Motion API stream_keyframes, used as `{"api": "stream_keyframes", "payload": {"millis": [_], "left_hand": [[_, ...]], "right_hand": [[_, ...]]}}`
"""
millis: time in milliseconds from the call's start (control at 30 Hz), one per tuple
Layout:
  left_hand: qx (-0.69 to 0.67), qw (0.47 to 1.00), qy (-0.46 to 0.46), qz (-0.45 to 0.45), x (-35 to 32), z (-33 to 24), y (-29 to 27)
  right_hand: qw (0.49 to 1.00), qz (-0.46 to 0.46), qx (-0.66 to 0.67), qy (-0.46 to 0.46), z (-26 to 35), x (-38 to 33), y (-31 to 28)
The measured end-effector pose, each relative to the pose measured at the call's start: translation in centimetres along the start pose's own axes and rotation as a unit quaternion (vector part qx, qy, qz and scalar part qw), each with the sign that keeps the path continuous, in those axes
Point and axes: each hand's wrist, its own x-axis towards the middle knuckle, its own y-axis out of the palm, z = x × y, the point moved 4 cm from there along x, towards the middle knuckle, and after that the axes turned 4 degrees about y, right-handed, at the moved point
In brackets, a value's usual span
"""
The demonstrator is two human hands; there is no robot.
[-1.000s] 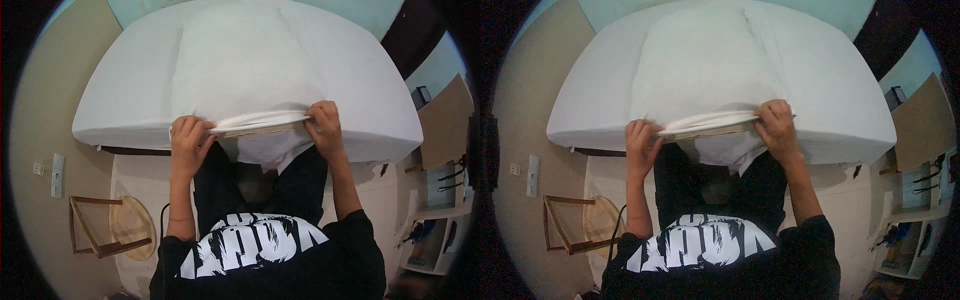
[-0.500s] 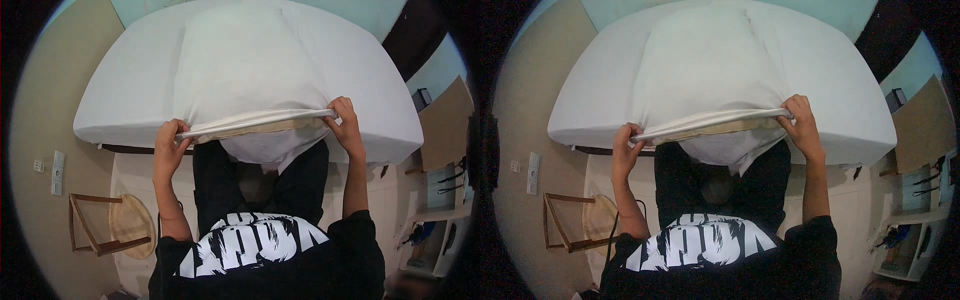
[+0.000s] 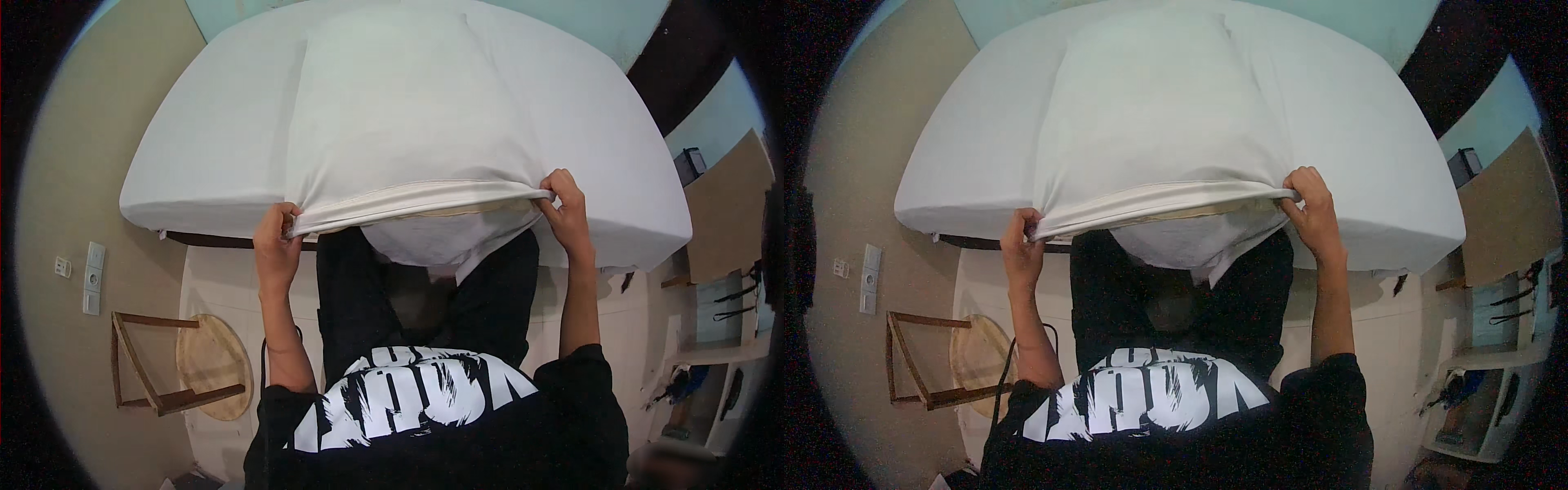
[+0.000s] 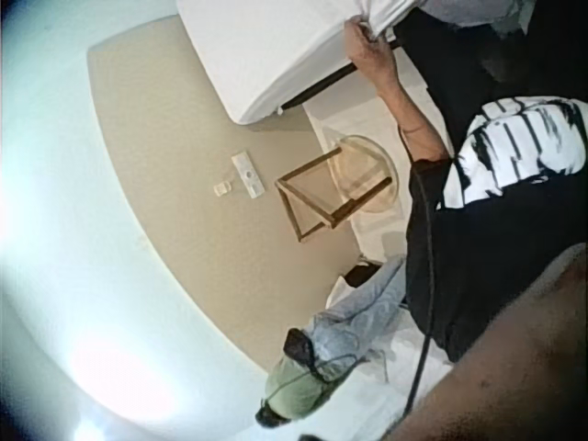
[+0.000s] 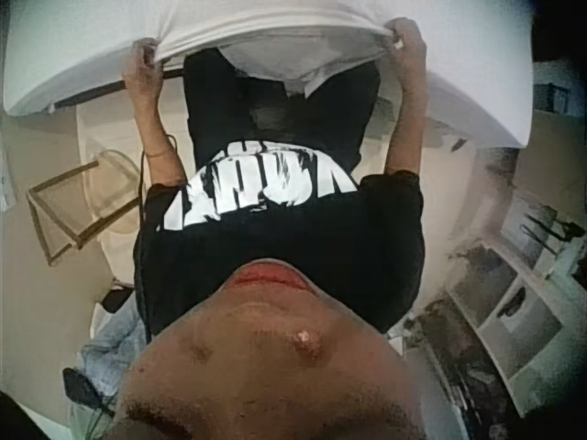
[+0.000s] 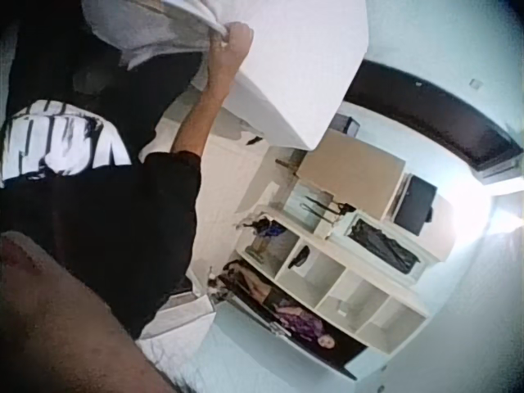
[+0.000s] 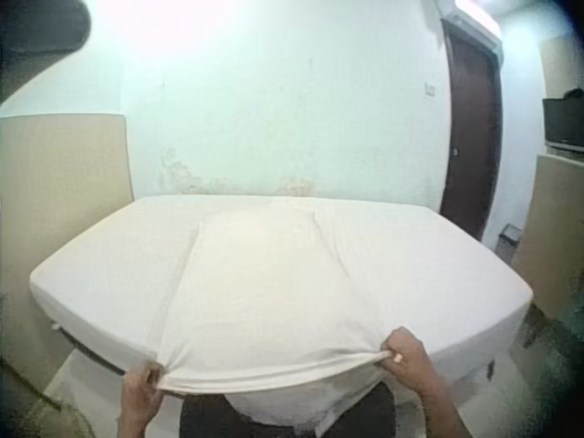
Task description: Putting a white pillowcase on a yellow pillow and placing it on a bed.
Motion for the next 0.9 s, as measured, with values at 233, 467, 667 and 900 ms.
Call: {"api": "stream_keyframes", "payload": {"millis": [233, 467, 667, 900], "left_hand": [[-0.072, 0.996, 0.042, -0.033, 0.4, 0.5, 0.0], [-0.131, 0.991, -0.001, 0.025, -1.1, 3.1, 0.2], [-0.311, 0.941, -0.119, 0.055, -1.9, 5.0, 1.1], [-0.28, 0.956, -0.09, -0.012, -2.9, 6.1, 1.5]], "right_hand": [[0.998, 0.024, 0.047, -0.016, -1.5, -0.4, -0.7], [0.989, 0.074, 0.127, 0.009, -2.6, -0.8, -0.6], [0.994, 0.029, 0.105, 0.009, -3.8, -0.6, -0.1], [0.992, -0.086, 0.086, 0.046, -4.3, -1.5, -0.1]]}}
